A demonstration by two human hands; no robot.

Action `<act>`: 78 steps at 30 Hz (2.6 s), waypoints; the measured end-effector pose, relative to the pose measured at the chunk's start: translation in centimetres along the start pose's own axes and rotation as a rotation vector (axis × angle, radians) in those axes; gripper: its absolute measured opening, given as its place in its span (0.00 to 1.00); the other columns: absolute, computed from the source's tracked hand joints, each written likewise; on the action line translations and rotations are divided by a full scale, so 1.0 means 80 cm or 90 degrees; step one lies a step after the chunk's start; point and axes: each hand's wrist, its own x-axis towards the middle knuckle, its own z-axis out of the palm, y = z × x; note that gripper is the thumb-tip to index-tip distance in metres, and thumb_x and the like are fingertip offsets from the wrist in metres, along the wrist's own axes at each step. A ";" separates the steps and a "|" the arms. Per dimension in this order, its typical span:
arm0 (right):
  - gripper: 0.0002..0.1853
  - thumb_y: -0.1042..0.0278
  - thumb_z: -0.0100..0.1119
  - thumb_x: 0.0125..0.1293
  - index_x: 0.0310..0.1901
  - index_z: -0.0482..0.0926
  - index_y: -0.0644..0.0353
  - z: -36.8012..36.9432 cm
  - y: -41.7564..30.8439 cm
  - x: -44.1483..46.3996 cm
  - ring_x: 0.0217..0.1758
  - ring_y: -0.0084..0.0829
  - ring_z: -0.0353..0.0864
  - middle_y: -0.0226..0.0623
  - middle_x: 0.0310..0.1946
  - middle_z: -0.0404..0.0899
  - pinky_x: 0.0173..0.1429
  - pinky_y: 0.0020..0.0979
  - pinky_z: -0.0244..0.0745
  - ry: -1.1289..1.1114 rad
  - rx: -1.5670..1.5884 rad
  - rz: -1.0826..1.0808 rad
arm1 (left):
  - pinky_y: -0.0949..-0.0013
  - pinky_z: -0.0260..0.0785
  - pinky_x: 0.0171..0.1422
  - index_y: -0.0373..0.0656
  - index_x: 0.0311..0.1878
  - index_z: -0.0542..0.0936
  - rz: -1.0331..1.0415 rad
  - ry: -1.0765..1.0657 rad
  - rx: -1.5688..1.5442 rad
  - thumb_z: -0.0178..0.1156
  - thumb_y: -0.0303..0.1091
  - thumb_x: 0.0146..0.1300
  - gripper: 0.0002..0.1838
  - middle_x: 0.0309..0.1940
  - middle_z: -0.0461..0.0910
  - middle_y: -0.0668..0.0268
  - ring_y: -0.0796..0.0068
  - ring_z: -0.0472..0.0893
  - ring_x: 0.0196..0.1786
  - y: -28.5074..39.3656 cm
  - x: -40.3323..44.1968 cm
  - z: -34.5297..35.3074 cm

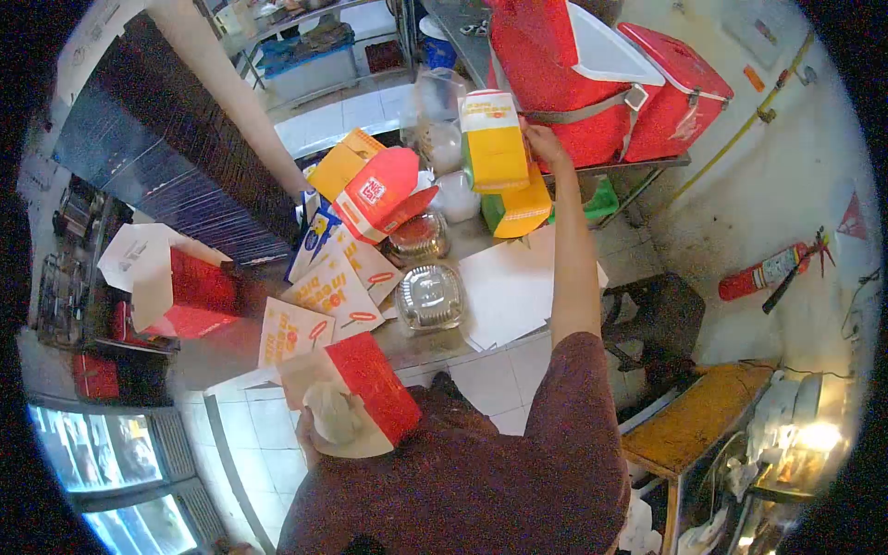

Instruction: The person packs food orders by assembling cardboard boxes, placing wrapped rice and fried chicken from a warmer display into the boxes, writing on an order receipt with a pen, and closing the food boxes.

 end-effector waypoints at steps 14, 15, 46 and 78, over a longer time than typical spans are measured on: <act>0.13 0.67 0.65 0.50 0.35 0.77 0.64 -0.035 0.098 0.060 0.27 0.24 0.76 0.35 0.28 0.79 0.29 0.30 0.71 0.157 -0.138 -0.132 | 0.62 0.73 0.34 0.38 0.55 0.66 -0.034 -0.027 0.012 0.51 0.57 0.55 0.34 0.43 0.74 0.52 0.59 0.78 0.35 -0.008 0.003 0.011; 0.14 0.68 0.65 0.50 0.37 0.77 0.64 -0.038 0.101 0.056 0.30 0.24 0.76 0.34 0.30 0.79 0.33 0.30 0.72 0.114 -0.161 -0.089 | 0.62 0.73 0.34 0.38 0.56 0.66 -0.036 -0.016 0.013 0.51 0.57 0.54 0.34 0.43 0.74 0.51 0.58 0.78 0.35 -0.010 0.004 0.008; 0.21 0.60 0.59 0.58 0.52 0.72 0.59 0.003 0.053 -0.243 0.43 0.21 0.75 0.28 0.40 0.77 0.49 0.24 0.69 0.016 0.128 0.007 | 0.56 0.73 0.44 0.38 0.57 0.64 -0.124 -0.145 0.094 0.47 0.58 0.57 0.35 0.47 0.72 0.50 0.54 0.76 0.47 0.015 0.025 -0.021; 0.16 0.57 0.57 0.60 0.34 0.75 0.66 0.343 0.175 -1.418 0.26 0.22 0.78 0.36 0.25 0.78 0.24 0.23 0.72 1.403 0.247 0.411 | 0.55 0.68 0.55 0.45 0.58 0.67 -0.962 -0.789 0.544 0.56 0.40 0.59 0.24 0.50 0.73 0.60 0.62 0.74 0.53 -0.490 -0.515 0.131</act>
